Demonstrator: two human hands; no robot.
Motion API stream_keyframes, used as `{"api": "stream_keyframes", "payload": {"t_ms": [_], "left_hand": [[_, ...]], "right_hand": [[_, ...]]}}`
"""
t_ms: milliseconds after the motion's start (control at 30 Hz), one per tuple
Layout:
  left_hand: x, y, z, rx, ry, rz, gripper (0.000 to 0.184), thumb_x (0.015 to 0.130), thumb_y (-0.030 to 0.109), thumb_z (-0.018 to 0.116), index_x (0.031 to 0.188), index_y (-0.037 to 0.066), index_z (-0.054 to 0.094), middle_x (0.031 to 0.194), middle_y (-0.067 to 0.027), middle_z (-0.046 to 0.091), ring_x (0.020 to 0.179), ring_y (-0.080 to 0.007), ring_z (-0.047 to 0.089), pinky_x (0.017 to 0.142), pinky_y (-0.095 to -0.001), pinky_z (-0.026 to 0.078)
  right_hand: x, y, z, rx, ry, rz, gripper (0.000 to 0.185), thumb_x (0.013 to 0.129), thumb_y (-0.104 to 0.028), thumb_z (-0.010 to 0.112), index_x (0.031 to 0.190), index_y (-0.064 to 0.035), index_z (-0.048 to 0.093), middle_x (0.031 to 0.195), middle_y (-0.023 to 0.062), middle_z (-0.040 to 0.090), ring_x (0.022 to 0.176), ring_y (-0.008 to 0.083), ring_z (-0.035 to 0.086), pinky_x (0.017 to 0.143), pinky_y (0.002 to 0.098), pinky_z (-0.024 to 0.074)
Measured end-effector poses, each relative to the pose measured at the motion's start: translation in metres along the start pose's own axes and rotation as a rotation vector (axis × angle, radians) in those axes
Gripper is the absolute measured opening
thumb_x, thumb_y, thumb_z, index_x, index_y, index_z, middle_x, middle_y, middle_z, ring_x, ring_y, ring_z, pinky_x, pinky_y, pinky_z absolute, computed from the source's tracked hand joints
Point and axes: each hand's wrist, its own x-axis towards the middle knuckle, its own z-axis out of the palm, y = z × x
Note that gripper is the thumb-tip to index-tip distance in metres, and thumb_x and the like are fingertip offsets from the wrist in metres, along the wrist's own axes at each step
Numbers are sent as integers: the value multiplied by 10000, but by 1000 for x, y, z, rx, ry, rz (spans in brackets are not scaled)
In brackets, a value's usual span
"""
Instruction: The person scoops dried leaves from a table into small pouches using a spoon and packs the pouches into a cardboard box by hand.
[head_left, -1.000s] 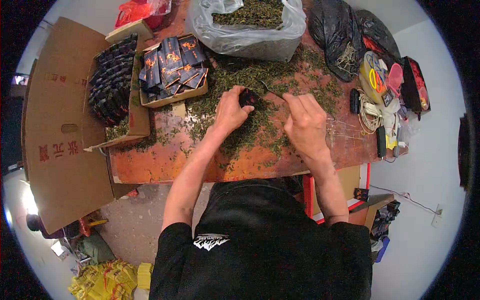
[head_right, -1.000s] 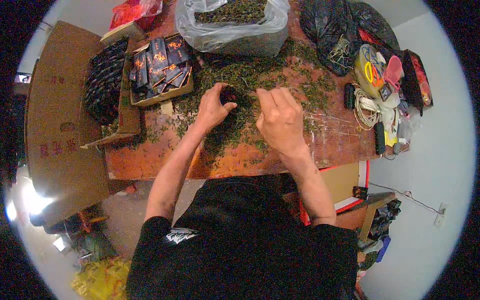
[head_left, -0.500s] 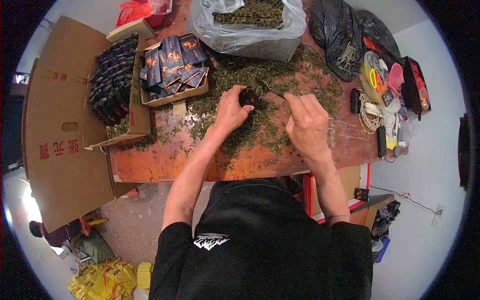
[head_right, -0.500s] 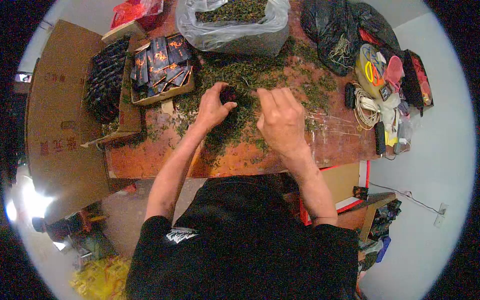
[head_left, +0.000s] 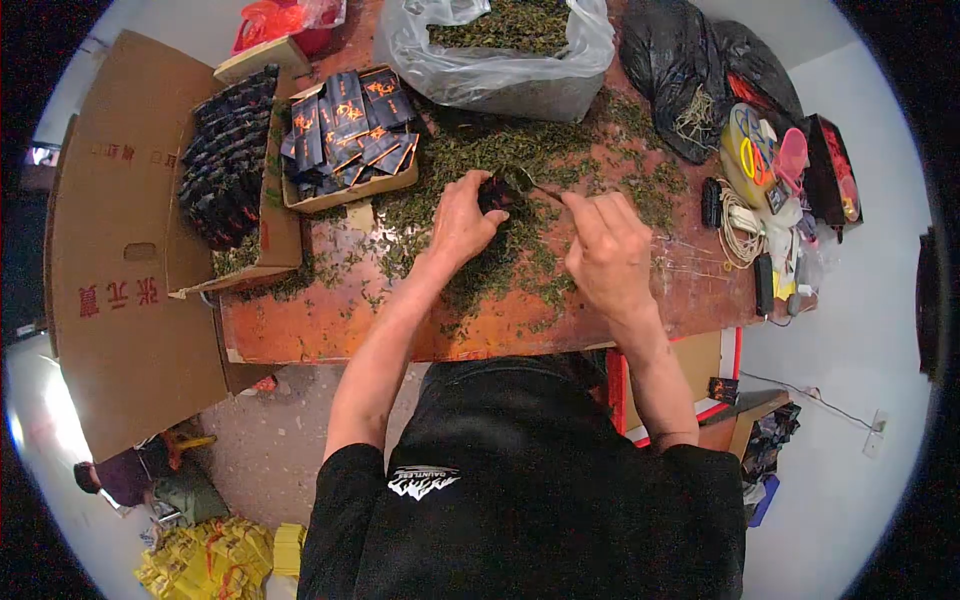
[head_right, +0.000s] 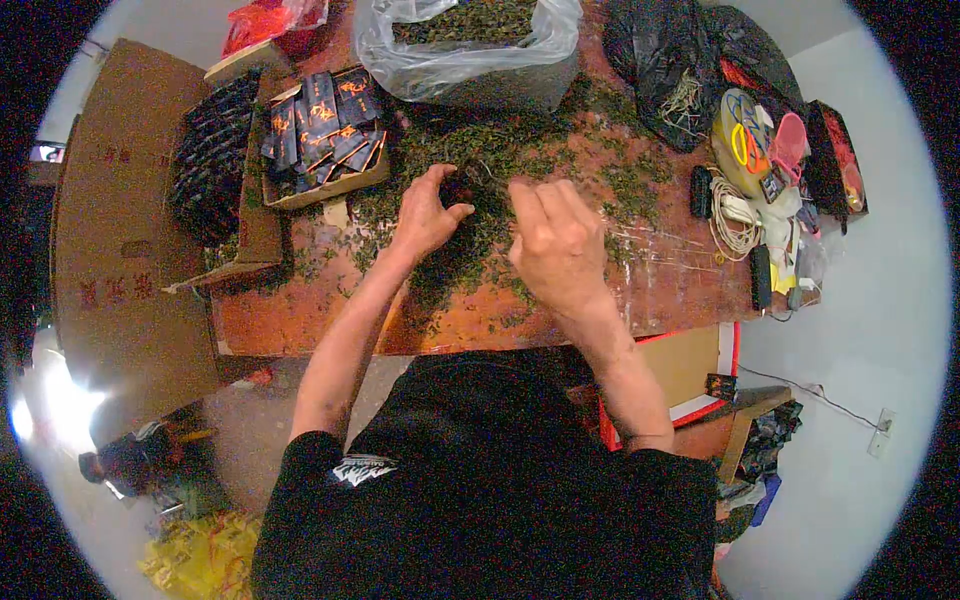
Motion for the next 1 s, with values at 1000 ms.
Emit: {"api": "stream_keyframes", "payload": {"t_ms": [1000], "left_hand": [[-12,-10,5,-105,174,77,620,703,132,859,1243,23,575,1176,-208,593,1134,-409,545,1000,-466,456]], "right_hand": [[9,-18,-9,-42,-30,-22,404,671,103,653,1056,-14,693,823,129,619,780,319,618,671,415,514]]}}
